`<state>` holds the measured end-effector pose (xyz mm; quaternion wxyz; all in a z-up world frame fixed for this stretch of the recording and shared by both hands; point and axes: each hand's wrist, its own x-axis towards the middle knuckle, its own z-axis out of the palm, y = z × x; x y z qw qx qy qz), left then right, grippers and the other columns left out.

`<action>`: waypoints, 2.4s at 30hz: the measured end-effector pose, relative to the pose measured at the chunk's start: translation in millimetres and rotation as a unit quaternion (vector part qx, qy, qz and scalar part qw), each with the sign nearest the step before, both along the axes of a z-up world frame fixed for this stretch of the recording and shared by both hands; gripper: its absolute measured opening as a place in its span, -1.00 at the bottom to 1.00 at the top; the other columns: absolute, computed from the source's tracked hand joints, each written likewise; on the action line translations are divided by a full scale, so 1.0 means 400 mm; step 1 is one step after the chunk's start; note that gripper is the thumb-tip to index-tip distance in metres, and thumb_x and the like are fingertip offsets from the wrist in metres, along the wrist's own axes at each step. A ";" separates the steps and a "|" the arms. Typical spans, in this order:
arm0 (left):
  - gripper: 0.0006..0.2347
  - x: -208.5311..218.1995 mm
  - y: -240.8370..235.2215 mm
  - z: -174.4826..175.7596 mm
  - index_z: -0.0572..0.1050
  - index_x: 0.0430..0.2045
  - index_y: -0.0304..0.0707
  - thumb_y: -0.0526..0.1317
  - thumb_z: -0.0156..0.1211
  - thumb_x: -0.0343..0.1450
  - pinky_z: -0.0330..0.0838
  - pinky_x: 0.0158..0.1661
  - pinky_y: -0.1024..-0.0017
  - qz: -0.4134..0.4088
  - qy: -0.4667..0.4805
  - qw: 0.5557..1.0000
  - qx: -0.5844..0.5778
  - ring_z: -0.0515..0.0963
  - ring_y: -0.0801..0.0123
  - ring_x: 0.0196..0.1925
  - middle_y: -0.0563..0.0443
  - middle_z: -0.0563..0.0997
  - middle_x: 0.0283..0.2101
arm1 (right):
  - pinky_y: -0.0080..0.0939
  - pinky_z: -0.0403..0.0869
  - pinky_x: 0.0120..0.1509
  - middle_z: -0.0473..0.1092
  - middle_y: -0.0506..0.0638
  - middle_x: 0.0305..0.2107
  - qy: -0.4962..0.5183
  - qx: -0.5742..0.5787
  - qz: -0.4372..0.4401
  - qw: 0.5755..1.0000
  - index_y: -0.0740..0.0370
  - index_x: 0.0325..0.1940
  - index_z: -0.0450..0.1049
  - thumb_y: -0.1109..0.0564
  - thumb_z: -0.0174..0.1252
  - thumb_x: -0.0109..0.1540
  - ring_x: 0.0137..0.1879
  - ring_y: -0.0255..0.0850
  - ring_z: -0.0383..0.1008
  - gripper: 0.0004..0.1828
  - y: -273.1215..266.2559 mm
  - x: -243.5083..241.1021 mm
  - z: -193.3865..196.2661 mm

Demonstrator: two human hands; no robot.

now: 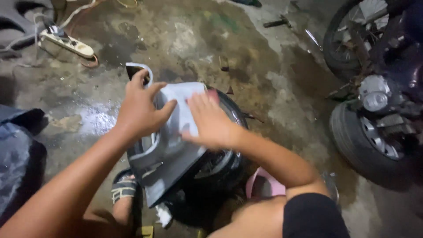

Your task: Hand-sanding a plastic vehicle component using wet sandpaper to prepare it for finishing.

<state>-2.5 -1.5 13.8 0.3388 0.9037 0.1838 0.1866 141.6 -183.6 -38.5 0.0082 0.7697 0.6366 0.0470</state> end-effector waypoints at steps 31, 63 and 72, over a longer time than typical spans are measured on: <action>-0.30 0.075 -0.017 0.029 0.25 0.32 -0.66 -0.05 0.17 0.34 0.51 -0.36 -0.01 0.039 0.044 0.986 0.156 0.64 -0.38 -0.33 -0.49 0.66 -0.23 | 0.26 -0.05 0.57 -0.10 0.55 0.45 0.110 0.015 -0.027 0.993 0.54 0.49 -0.03 -0.49 -0.09 0.30 0.58 0.39 -0.13 0.09 -0.045 0.002 0.053; -0.48 0.184 0.042 0.039 0.53 -0.07 -0.42 0.12 0.02 0.37 0.56 -0.11 -0.07 -0.092 0.246 0.956 0.134 0.68 -0.28 -0.05 -0.41 0.66 -0.15 | 0.23 -0.16 0.62 -0.21 0.42 0.52 0.196 -0.127 -0.032 0.972 0.40 0.60 -0.17 -0.44 -0.09 0.36 0.61 0.32 -0.26 0.05 -0.199 -0.120 0.203; -0.57 0.206 -0.015 0.063 0.55 -0.20 -0.44 0.03 -0.08 0.43 0.59 -0.22 0.03 -0.118 0.194 0.964 0.138 0.72 -0.19 -0.18 -0.36 0.68 -0.27 | 0.19 -0.18 0.68 -0.36 0.33 0.56 0.187 -0.101 -0.131 0.968 0.32 0.63 -0.28 -0.22 -0.25 0.42 0.66 0.21 -0.38 -0.14 -0.060 0.117 0.104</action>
